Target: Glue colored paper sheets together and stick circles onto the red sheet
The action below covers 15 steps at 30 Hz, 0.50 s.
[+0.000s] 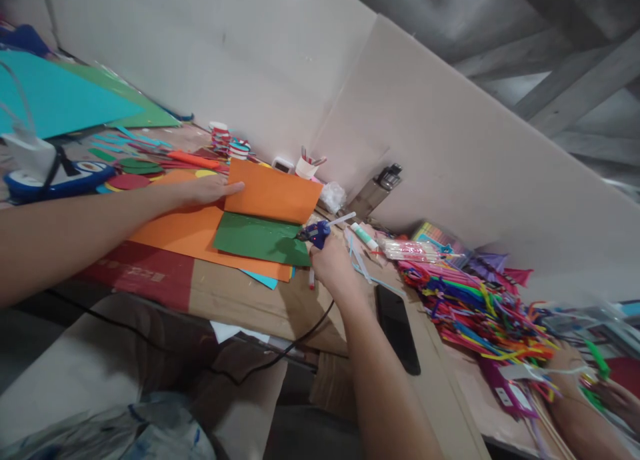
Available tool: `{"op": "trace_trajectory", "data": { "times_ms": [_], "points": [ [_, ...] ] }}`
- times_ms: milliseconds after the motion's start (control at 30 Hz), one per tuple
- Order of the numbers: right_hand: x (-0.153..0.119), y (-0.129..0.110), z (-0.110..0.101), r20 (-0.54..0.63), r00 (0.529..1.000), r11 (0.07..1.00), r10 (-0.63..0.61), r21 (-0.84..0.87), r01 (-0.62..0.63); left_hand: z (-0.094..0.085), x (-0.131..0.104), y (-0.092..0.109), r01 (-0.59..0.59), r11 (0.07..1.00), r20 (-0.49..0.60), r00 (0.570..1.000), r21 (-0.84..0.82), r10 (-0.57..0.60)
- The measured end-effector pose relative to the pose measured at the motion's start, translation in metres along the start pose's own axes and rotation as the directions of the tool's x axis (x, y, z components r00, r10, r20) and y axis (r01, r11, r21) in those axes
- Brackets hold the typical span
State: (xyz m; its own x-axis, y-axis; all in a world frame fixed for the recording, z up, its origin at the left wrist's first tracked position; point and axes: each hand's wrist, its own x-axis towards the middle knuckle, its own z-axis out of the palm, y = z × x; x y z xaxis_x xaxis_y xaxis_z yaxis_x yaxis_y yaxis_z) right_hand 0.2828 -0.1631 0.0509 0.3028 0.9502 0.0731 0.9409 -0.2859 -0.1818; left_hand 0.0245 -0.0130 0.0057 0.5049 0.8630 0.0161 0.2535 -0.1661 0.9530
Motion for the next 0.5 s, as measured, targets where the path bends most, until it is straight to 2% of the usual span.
{"op": "trace_trajectory", "data": {
  "times_ms": [167, 300, 400, 500],
  "points": [
    [0.012, -0.007, 0.009, -0.011, 1.000, 0.999, 0.017, -0.027, -0.017, -0.001, -0.001, 0.003, -0.004, 0.997, -0.031, 0.999, 0.080, 0.006],
    [0.027, -0.011, 0.020, -0.053, 0.998, 1.000, 0.026, -0.001, -0.026, -0.002, 0.001, -0.003, -0.036, 0.999, -0.005, 0.999, 0.023, 0.036],
    [0.025, -0.010, 0.018, -0.044, 0.999, 1.000, 0.023, -0.008, -0.023, -0.004, 0.004, -0.006, -0.033, 0.999, 0.022, 0.999, 0.025, 0.032],
    [0.013, -0.003, 0.009, -0.030, 0.999, 1.000, 0.017, -0.021, -0.017, -0.006, 0.005, -0.006, -0.045, 0.993, 0.003, 0.999, 0.106, 0.045]
  ]
}}
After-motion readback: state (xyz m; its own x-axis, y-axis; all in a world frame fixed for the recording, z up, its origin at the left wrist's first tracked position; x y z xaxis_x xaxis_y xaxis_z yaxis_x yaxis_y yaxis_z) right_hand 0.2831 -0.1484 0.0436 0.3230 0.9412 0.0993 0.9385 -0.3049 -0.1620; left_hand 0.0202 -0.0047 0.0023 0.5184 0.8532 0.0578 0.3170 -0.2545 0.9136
